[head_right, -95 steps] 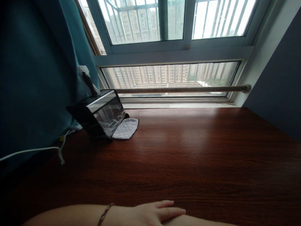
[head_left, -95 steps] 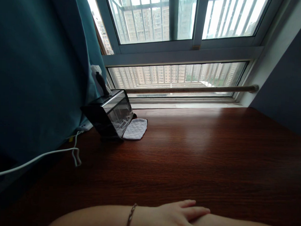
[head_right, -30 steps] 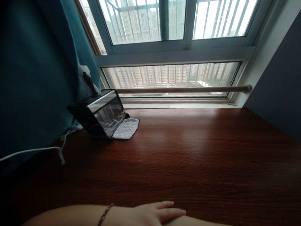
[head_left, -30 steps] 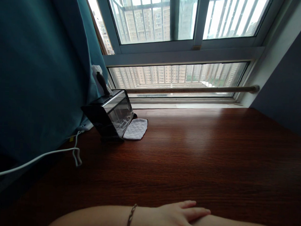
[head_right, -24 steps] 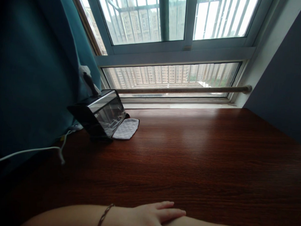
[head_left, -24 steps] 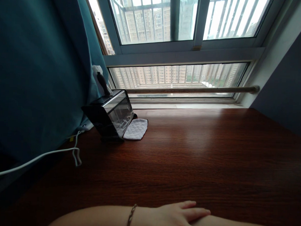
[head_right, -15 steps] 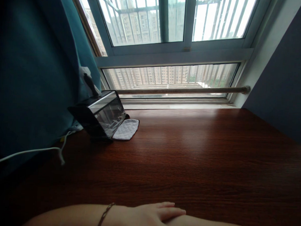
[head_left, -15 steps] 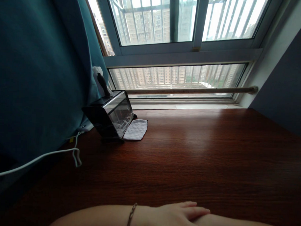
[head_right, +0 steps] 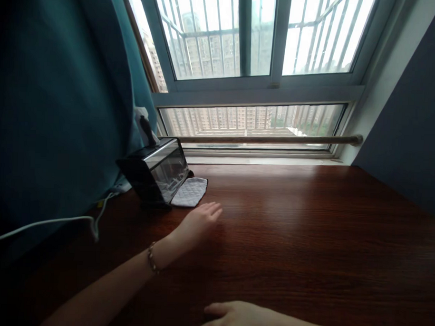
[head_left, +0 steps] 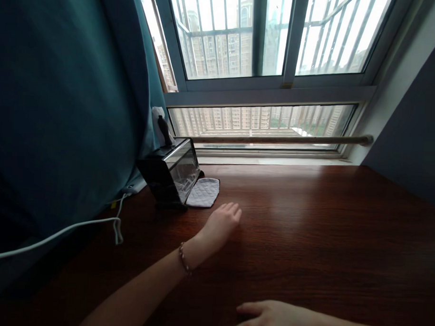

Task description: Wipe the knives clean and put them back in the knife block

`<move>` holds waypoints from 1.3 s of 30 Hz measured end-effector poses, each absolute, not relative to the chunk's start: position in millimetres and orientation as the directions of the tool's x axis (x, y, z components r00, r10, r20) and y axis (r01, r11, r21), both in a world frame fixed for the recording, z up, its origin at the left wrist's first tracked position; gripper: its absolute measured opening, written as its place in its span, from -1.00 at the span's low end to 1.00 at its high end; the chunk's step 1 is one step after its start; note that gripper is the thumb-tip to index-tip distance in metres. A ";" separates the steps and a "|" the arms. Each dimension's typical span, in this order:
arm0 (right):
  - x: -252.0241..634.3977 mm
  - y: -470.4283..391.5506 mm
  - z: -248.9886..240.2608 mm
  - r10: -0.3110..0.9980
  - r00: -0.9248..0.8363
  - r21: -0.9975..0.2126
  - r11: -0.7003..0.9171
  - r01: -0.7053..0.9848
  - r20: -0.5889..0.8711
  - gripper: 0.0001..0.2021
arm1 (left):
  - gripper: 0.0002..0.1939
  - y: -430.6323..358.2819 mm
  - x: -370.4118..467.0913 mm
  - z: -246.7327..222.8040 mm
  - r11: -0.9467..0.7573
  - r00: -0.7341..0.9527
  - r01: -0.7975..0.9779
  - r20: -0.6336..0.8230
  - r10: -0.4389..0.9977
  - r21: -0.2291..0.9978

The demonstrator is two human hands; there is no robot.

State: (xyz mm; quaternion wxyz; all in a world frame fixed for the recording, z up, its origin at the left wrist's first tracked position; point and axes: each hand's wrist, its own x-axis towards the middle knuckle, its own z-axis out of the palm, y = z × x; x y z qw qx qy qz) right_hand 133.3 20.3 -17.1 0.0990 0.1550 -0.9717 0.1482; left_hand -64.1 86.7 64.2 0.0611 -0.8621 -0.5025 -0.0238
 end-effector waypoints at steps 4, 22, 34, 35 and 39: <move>133.5 21.7 -7.6 -0.283 -0.940 -0.279 0.903 -0.327 0.188 -0.69 | -0.61 118.6 -96.9 51.9 -0.031 0.058 0.974 0.112 0.992 -0.224; 161.6 54.2 51.2 0.429 -0.651 -0.430 0.887 0.171 0.626 -0.59 | -0.82 62.6 -40.7 55.1 -0.784 0.789 0.587 0.073 0.610 0.203; 148.5 60.3 26.3 0.537 -0.842 -0.272 0.803 0.530 -0.054 -0.44 | -0.40 98.6 -174.2 157.4 -0.046 -0.244 0.960 0.903 0.353 0.277; 146.2 58.4 27.6 0.581 -0.810 -0.227 0.781 0.582 -0.079 -0.44 | -0.26 101.5 -186.0 156.9 0.047 -0.298 0.952 0.889 0.347 0.301; 141.3 49.2 37.9 0.788 -0.582 -0.020 0.591 0.807 -0.199 -0.38 | 0.14 120.9 -218.0 141.4 0.230 -0.538 0.837 0.676 0.504 0.496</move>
